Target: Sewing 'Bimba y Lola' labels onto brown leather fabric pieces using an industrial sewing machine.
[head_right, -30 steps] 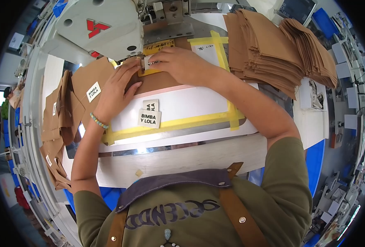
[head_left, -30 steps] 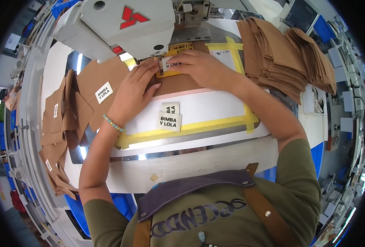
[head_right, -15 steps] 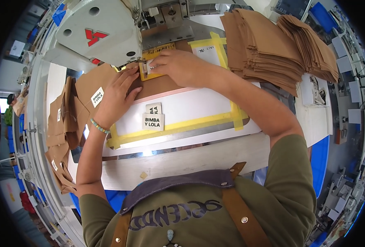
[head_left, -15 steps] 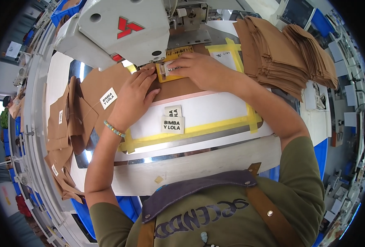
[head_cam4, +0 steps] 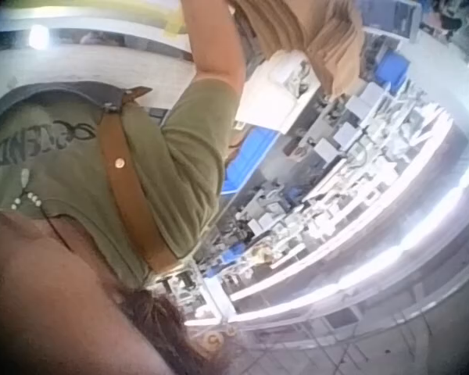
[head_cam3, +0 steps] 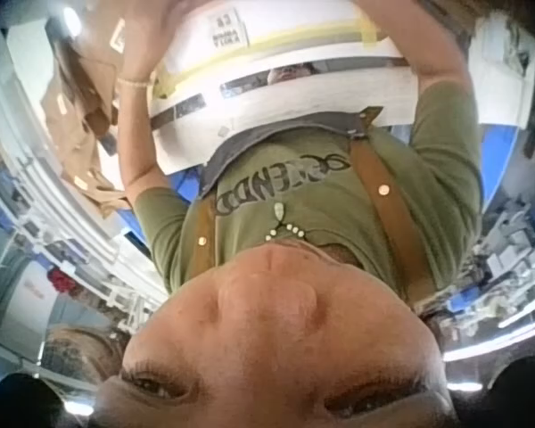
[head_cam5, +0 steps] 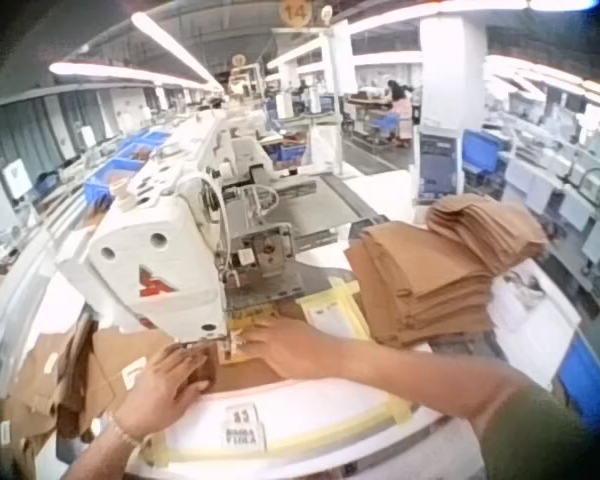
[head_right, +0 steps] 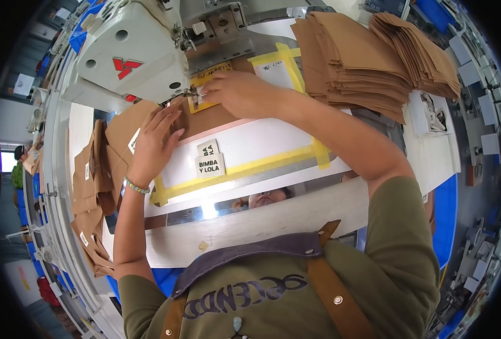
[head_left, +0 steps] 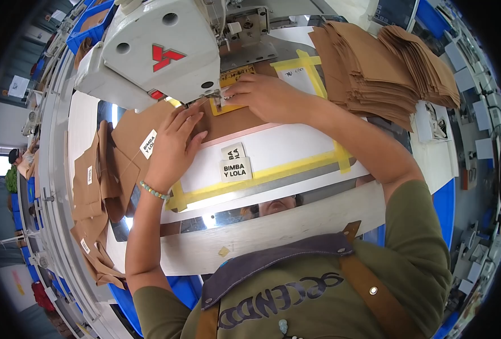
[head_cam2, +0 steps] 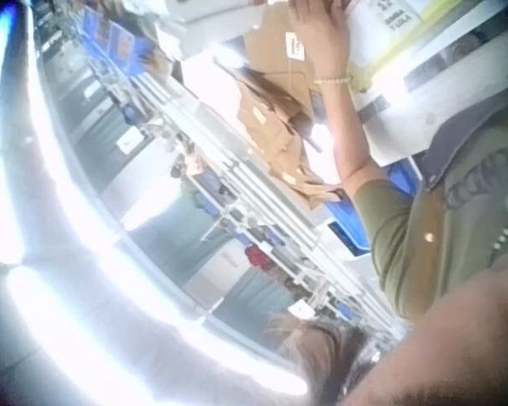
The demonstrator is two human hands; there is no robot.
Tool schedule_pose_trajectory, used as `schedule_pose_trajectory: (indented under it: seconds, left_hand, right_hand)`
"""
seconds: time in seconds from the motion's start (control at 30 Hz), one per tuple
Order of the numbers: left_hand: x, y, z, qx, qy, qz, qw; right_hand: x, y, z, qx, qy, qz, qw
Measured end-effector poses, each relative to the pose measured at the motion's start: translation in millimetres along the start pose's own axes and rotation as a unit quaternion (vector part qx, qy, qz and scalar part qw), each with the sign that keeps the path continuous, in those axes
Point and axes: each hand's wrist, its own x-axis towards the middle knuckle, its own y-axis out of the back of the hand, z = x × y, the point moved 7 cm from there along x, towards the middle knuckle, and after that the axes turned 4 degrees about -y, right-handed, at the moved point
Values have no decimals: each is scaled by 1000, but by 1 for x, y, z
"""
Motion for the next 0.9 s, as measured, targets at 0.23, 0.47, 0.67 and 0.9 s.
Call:
schedule_pose_trajectory:
  seconds: [0.23,0.47,0.67,0.9]
  left_hand:
    - [-7,9,-17,13,17,-5,1000]
    - [-4,3,-11,-1,19,-10,1000]
    - [-4,3,-9,-24,8,-8,1000]
    - [5,-7,-6,-41,3,-33,999]
  right_hand:
    - [8,3,6,-25,29,50,998]
    - [-1,8,3,39,-11,1,999]
    - [-54,73,31,39,-79,146,985]
    - [-69,76,86,20,-151,205,967]
